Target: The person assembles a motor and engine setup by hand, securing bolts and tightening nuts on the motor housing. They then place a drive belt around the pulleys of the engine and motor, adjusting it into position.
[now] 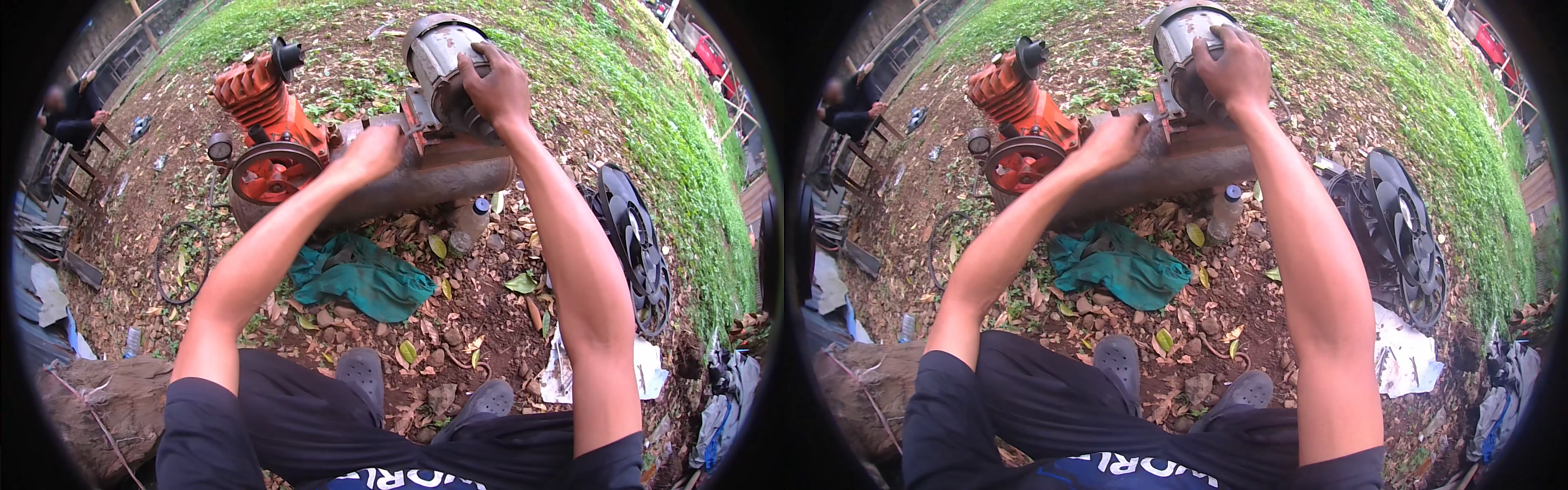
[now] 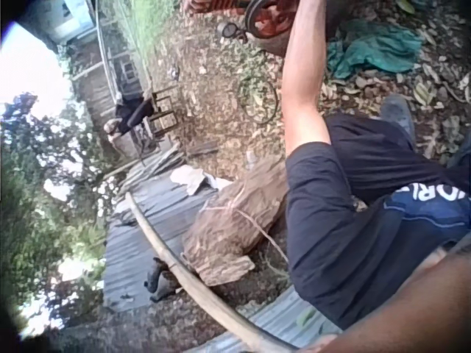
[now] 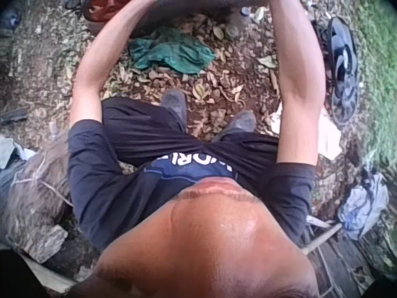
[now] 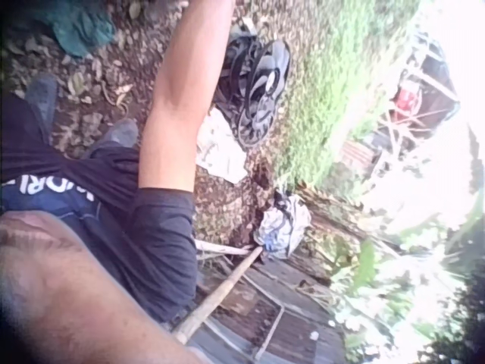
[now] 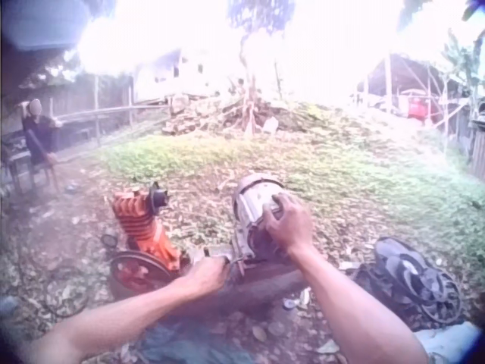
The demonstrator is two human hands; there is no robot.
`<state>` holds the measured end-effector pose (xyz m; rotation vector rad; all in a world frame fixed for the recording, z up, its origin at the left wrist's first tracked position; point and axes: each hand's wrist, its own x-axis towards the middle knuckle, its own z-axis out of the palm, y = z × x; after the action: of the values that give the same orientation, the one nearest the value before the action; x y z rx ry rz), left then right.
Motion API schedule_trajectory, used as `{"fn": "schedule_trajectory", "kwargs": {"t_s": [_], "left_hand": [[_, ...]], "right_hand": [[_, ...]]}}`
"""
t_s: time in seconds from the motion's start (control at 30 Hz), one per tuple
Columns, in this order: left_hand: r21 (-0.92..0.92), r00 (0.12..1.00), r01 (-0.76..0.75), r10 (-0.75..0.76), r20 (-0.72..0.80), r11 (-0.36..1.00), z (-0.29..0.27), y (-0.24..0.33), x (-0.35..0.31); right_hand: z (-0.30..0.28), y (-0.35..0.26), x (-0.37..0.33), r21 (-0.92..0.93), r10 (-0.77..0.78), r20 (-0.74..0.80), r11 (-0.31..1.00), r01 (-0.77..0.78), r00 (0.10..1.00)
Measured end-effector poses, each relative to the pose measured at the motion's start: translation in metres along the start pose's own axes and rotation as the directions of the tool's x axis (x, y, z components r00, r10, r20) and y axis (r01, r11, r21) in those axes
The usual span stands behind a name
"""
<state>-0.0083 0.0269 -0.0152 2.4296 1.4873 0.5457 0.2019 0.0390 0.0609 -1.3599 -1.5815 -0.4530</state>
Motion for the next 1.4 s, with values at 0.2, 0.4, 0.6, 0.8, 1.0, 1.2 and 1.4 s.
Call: {"fn": "schedule_trajectory", "kwargs": {"t_s": [0.2, 0.4, 0.6, 0.8, 1.0, 1.2, 1.4], "left_hand": [[0.003, 0.989, -0.038, 0.038, -0.144, 0.999, 0.022, 0.014, -0.003], [0.011, 0.976, -0.060, 0.061, -0.207, 0.998, 0.033, 0.021, 0.004], [0.239, 0.951, -0.170, 0.222, -0.213, 0.956, 0.015, 0.001, 0.018], [0.461, 0.865, -0.373, 0.482, -0.140, 0.805, 0.000, -0.041, 0.056], [0.461, 0.880, -0.354, 0.457, -0.131, 0.814, -0.007, -0.038, 0.044], [0.167, 0.982, -0.124, 0.145, -0.121, 0.978, -0.018, -0.011, 0.013], [-0.041, 0.996, 0.060, -0.062, -0.063, 0.997, 0.010, 0.026, -0.009]], "right_hand": [[0.000, 0.000, 0.001, -0.012, -0.021, -0.022, 1.000, 0.021, 1.000], [0.002, 0.001, 0.002, 0.008, -0.039, -0.036, 0.999, 0.039, 0.999], [0.004, 0.010, -0.001, 0.012, -0.040, -0.055, 0.999, 0.041, 0.998], [0.004, 0.004, 0.002, 0.011, -0.048, -0.042, 0.999, 0.049, 0.998], [0.002, 0.001, 0.000, 0.003, -0.041, -0.025, 0.999, 0.041, 0.999], [-0.002, 0.001, 0.001, 0.014, -0.018, -0.024, 1.000, 0.018, 1.000], [-0.002, -0.001, 0.001, 0.041, -0.017, -0.032, 0.999, 0.019, 0.999]]}}
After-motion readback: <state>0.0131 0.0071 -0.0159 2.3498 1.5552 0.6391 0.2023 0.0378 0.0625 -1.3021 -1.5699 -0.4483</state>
